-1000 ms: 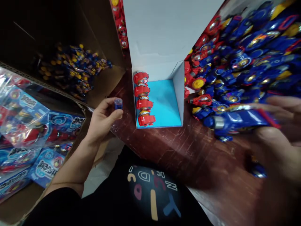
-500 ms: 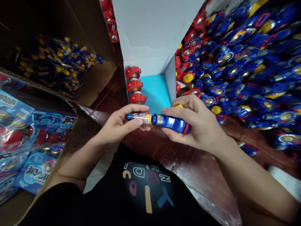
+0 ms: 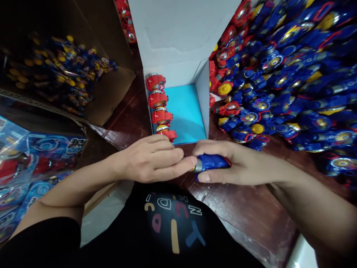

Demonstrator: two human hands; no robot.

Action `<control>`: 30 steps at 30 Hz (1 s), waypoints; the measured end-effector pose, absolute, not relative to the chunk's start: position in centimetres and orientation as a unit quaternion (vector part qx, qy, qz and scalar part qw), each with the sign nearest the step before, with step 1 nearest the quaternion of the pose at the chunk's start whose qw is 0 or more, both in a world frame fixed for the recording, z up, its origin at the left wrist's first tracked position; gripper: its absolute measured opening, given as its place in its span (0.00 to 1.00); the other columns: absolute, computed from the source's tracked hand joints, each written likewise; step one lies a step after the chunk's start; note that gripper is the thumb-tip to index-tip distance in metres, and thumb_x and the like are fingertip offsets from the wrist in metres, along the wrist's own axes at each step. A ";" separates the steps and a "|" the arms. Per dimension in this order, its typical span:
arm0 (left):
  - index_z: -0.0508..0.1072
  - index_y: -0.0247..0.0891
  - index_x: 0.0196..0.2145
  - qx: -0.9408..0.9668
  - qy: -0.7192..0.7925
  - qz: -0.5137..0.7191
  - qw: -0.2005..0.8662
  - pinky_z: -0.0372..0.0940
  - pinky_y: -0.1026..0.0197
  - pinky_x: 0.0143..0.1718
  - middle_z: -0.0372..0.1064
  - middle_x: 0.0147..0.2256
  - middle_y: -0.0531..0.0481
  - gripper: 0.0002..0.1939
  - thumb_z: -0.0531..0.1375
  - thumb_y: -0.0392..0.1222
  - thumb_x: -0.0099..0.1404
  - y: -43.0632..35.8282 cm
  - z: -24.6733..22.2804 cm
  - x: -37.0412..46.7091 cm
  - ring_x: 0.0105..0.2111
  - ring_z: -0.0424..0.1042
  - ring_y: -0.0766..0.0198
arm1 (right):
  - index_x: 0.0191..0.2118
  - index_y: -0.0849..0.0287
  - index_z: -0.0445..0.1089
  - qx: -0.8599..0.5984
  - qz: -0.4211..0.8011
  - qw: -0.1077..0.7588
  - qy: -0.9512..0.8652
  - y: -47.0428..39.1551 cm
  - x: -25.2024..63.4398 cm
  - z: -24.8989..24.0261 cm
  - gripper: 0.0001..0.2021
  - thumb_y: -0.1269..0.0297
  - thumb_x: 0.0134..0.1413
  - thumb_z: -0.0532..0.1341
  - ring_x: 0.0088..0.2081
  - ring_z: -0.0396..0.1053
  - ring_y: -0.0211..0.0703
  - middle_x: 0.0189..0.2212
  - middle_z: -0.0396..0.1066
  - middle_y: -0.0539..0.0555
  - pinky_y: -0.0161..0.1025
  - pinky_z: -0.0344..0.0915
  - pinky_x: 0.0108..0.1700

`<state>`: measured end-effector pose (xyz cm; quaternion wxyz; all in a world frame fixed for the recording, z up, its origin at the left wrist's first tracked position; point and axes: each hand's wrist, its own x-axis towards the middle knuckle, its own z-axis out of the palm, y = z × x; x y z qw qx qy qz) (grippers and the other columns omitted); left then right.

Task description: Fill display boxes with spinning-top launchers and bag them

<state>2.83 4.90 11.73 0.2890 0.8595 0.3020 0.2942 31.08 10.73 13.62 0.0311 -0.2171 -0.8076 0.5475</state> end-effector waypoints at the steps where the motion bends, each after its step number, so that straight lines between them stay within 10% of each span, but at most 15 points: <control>1: 0.86 0.60 0.51 0.856 0.308 0.295 0.293 0.80 0.51 0.47 0.83 0.42 0.52 0.15 0.69 0.39 0.73 5.4 11.6 2.5 0.37 0.82 0.55 | 0.52 0.56 0.75 -0.239 0.587 0.034 -0.773 11.1 31.3 13.7 0.18 0.49 0.66 0.70 0.35 0.77 0.38 0.38 0.77 0.50 0.36 0.76 0.37; 5: 0.78 0.53 0.64 0.796 0.433 0.373 0.197 0.69 0.39 0.70 0.76 0.62 0.44 0.29 0.75 0.57 0.68 7.4 11.4 1.0 0.63 0.75 0.42 | 0.63 0.54 0.66 -0.370 0.506 0.218 -0.748 13.3 32.8 15.2 0.25 0.51 0.68 0.69 0.34 0.77 0.39 0.42 0.77 0.53 0.37 0.75 0.34; 9: 0.65 0.46 0.75 0.756 0.507 0.401 0.098 0.54 0.42 0.79 0.57 0.76 0.41 0.34 0.63 0.58 0.79 10.8 10.4 0.0 0.77 0.56 0.41 | 0.70 0.55 0.70 -0.396 0.150 0.242 -0.873 18.1 32.5 15.7 0.28 0.53 0.70 0.68 0.63 0.73 0.56 0.63 0.73 0.66 0.49 0.71 0.63; 14: 0.70 0.44 0.71 0.786 0.536 0.290 0.102 0.39 0.36 0.81 0.61 0.75 0.42 0.28 0.54 0.59 0.82 16.3 6.4 0.1 0.78 0.53 0.41 | 0.73 0.57 0.70 -0.423 -0.009 -0.023 -0.906 23.6 28.2 13.4 0.27 0.60 0.73 0.63 0.59 0.77 0.63 0.66 0.73 0.66 0.49 0.71 0.52; 21: 0.78 0.41 0.61 0.790 0.541 0.271 0.098 0.46 0.35 0.78 0.67 0.71 0.42 0.26 0.50 0.59 0.85 16.0 5.8 0.9 0.76 0.57 0.41 | 0.74 0.55 0.68 -0.373 -0.057 -0.177 -0.909 26.4 25.1 13.6 0.30 0.48 0.74 0.59 0.55 0.79 0.56 0.61 0.77 0.59 0.44 0.66 0.46; 26: 0.71 0.43 0.62 0.694 0.559 0.453 0.001 0.60 0.48 0.70 0.72 0.64 0.48 0.22 0.45 0.56 0.88 17.1 5.0 -2.5 0.66 0.68 0.59 | 0.66 0.42 0.73 -0.397 -0.114 -0.033 -0.910 26.2 25.2 12.5 0.23 0.44 0.71 0.62 0.42 0.80 0.58 0.60 0.79 0.57 0.47 0.71 0.32; 30: 0.65 0.35 0.58 0.541 0.641 0.514 -0.178 0.55 0.46 0.69 0.68 0.56 0.45 0.20 0.42 0.52 0.90 24.2 0.0 -11.3 0.61 0.63 0.65 | 0.60 0.51 0.78 -0.392 -0.091 0.016 -0.915 25.4 26.0 11.3 0.22 0.46 0.75 0.56 0.43 0.79 0.60 0.52 0.81 0.61 0.42 0.62 0.26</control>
